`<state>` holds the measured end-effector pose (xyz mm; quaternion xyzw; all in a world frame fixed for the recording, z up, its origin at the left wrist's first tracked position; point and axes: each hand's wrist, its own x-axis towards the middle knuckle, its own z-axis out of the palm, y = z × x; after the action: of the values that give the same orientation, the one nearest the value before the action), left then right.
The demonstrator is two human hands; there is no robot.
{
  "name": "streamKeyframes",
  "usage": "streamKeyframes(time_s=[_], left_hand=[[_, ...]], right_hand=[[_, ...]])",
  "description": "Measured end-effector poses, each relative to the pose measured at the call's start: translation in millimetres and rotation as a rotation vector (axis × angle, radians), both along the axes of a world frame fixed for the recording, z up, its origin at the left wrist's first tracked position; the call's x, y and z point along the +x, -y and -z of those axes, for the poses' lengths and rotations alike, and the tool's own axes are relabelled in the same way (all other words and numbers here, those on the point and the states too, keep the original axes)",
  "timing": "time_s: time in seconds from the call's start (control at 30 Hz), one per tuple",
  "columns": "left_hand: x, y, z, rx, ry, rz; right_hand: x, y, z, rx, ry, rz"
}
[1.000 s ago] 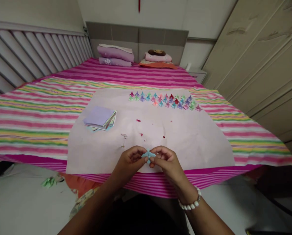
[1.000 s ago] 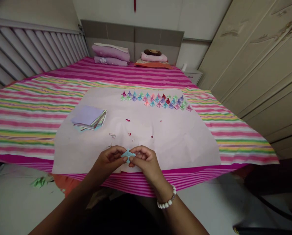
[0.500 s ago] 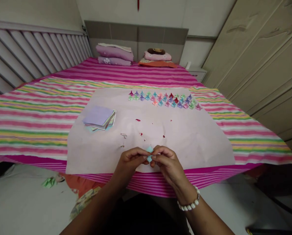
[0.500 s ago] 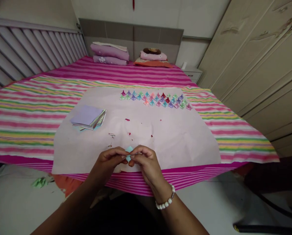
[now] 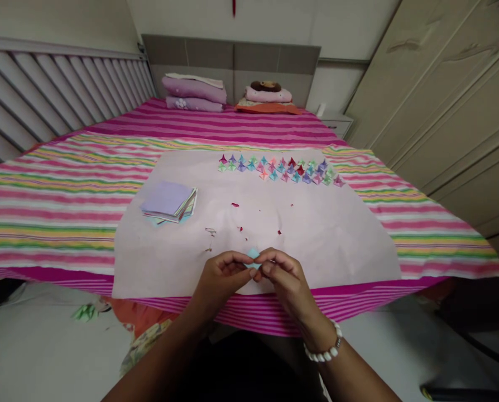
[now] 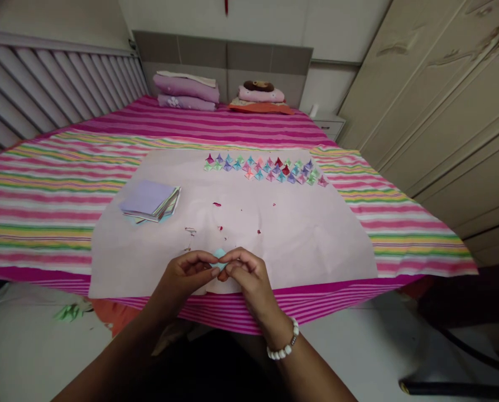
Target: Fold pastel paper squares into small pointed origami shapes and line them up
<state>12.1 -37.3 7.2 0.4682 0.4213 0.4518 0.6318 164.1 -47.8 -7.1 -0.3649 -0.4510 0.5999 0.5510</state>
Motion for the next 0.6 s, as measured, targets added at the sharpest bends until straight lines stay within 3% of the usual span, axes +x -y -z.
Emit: streamKeyframes(time_s=[0.37, 0.6], left_hand=[[4.6, 2.2, -3.5, -0.018, 0.024, -0.078], [-0.6, -0.2, -2.6, -0.005, -0.027, -0.056]], right_hand=[[-3.3, -3.2, -5.0, -0.038, 0.023, 0.12], [-1.3, -2.2, -5.8, -0.027, 0.05, 0.087]])
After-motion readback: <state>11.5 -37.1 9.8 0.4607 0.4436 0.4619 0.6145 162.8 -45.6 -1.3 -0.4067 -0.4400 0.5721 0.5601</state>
